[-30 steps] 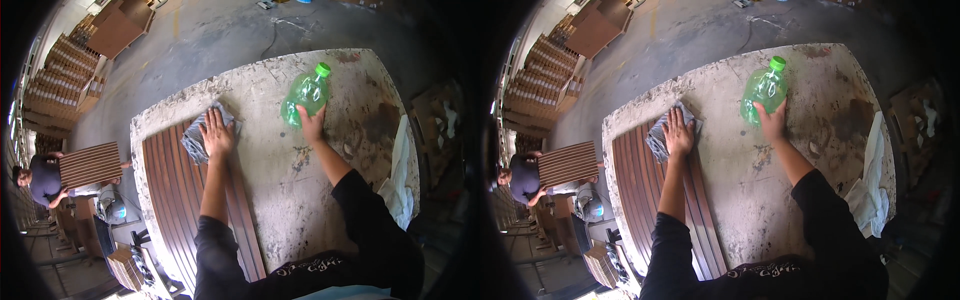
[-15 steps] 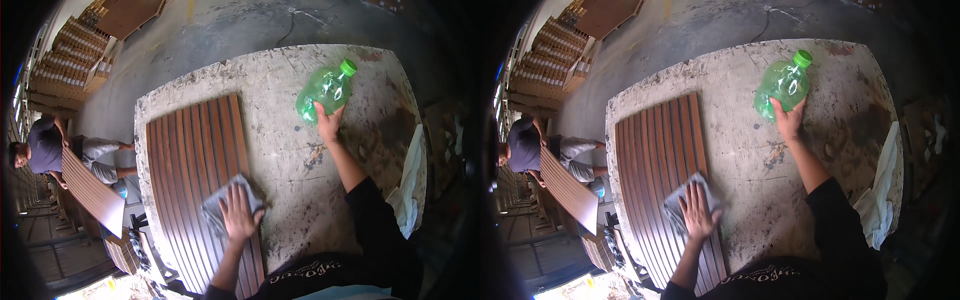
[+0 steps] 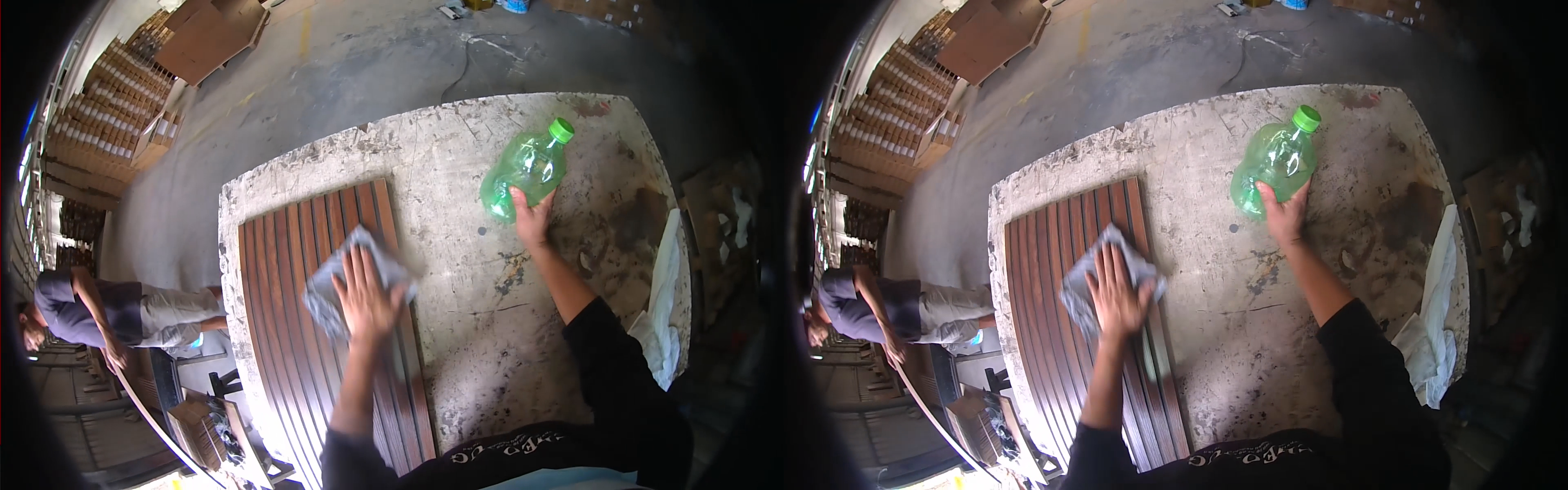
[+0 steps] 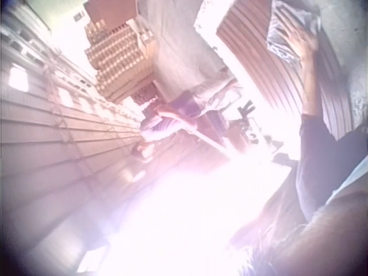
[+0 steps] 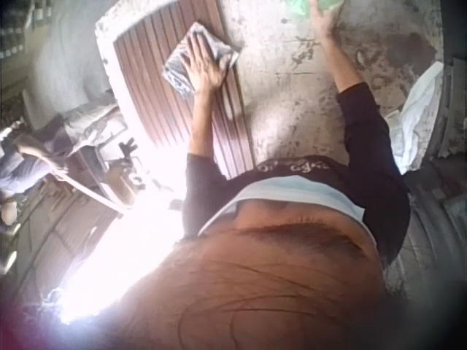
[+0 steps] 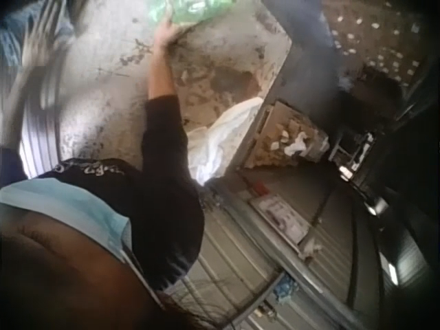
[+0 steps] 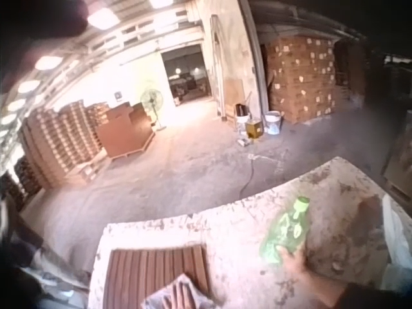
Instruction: The person wipes a wooden panel with a cloth after applying a liquid from a plastic bottle.
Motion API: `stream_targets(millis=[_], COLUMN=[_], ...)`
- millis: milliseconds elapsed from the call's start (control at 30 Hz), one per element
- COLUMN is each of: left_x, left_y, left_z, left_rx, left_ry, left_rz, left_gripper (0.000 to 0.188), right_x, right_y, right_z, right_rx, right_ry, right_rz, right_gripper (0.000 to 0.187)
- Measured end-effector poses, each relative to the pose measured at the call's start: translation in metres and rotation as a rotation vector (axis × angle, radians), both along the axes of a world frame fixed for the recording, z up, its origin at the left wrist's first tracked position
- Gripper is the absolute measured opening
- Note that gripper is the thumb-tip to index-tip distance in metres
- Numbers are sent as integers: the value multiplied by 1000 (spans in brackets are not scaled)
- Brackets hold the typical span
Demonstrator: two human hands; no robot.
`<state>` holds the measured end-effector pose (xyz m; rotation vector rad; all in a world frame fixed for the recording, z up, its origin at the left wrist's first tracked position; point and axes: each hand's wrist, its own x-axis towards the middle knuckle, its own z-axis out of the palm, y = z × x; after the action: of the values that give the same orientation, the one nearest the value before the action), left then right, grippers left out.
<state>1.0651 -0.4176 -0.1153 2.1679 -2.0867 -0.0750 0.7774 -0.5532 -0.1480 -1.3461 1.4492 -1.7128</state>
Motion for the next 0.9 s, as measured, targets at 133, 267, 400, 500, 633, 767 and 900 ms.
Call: stream_targets(millis=[133, 267, 400, 500, 633, 767, 900], left_x=[6, 18, 63, 52, 31, 5, -31], left_y=[54, -42, -151, -166, -147, -99, -11], left_z=[13, 10, 5, 0, -4, 2, 10], left_rx=[72, -61, -109, -58, -36, -60, -105], left_ry=[51, 37, -35, 30, -1, 46, 134], left_rz=[45, 11, 133, 134, 82, 68, 37], left_gripper=[104, 97, 78, 63, 62, 60, 62], right_x=[22, 11, 31, 16, 15, 22, 26], right_y=[2, 3, 1, 0, 2, 2, -3], right_z=[5, 1, -5, -8, 5, 15, 3], right_rx=[-34, -41, -5, 15, 20, 21, 51], right_ry=[-59, -45, -124, -56, -33, 76, 102], right_rz=[80, 66, 117, 35, 63, 4, -60], right_gripper=[75, 73, 76, 81, 81, 84, 89])
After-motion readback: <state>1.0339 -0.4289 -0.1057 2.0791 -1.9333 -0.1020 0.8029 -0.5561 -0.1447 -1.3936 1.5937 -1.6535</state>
